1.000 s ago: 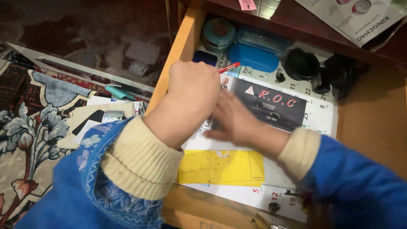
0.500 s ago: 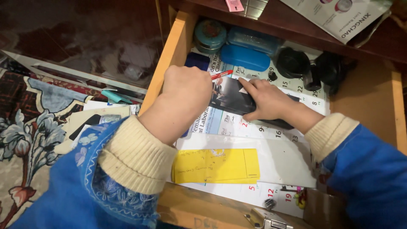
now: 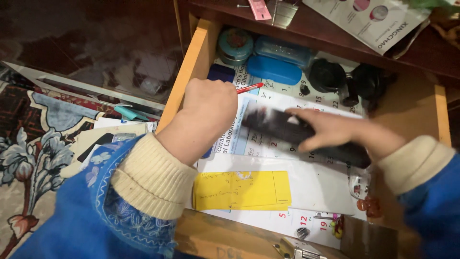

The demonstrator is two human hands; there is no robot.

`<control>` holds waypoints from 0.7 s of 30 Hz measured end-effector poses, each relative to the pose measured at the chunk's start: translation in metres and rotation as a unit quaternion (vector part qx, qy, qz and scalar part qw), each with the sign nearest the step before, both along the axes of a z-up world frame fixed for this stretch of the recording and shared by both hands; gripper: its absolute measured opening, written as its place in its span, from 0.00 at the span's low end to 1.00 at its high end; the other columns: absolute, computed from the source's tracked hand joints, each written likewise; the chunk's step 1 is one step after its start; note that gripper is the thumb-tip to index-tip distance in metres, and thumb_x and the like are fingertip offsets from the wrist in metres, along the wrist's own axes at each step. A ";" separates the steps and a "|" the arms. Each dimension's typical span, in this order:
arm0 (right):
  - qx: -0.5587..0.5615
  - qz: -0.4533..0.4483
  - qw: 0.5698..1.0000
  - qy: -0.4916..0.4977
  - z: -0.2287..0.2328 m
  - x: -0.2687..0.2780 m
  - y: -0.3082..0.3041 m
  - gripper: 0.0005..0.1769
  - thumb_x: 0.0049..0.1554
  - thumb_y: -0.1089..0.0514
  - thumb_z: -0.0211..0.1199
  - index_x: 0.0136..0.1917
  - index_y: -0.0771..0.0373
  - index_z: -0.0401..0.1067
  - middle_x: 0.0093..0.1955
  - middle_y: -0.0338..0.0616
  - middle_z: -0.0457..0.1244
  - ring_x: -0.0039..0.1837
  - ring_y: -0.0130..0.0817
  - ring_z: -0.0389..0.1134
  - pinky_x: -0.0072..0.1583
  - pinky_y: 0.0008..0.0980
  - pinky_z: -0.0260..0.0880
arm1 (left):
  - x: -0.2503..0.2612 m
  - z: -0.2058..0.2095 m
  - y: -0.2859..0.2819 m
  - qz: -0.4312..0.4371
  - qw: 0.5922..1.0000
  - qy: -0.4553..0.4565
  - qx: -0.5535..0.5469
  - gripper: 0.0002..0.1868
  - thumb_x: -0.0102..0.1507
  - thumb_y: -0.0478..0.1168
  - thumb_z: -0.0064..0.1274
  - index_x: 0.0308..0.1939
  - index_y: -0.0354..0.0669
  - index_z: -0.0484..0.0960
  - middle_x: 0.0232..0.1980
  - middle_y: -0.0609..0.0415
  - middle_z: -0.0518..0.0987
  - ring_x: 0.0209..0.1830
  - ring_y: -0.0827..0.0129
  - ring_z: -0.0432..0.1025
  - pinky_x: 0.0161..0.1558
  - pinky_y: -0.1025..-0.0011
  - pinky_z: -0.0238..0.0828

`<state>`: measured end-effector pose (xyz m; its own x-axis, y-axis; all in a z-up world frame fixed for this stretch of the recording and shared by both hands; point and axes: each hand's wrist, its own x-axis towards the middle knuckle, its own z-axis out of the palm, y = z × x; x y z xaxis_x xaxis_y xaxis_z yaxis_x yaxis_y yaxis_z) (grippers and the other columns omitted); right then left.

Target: Organizing and cleaning a drawer by removing items, wiping the surface with a cloth, and rearranging items back inside.

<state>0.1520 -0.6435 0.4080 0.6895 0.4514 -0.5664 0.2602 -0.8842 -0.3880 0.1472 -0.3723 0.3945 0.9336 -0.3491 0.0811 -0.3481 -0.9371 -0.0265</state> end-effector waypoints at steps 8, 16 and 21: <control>-0.103 0.200 0.968 -0.111 -0.036 -0.032 0.019 0.66 0.39 0.37 0.71 0.82 0.58 0.45 0.72 0.51 0.57 0.75 0.48 0.59 0.72 0.47 0.64 | 0.002 -0.010 0.003 0.004 1.000 -0.010 0.018 0.06 0.59 0.28 0.52 0.30 0.38 0.85 0.22 0.52 0.79 0.25 0.56 0.80 0.32 0.56 0.73; -0.115 0.225 0.963 -0.098 -0.034 -0.035 0.027 0.65 0.40 0.39 0.68 0.84 0.56 0.43 0.71 0.51 0.57 0.72 0.46 0.59 0.68 0.41 0.63 | -0.005 0.004 0.000 -0.003 1.000 0.030 0.002 0.09 0.62 0.31 0.45 0.39 0.33 0.82 0.26 0.44 0.81 0.27 0.50 0.80 0.32 0.46 0.74; -0.026 0.295 0.929 -0.221 -0.045 -0.031 0.015 0.66 0.36 0.41 0.70 0.82 0.57 0.48 0.69 0.53 0.57 0.72 0.50 0.57 0.69 0.49 0.60 | -0.009 0.015 -0.009 -0.003 0.991 0.129 -0.041 0.16 0.63 0.38 0.37 0.47 0.34 0.78 0.38 0.40 0.84 0.40 0.43 0.81 0.44 0.42 0.73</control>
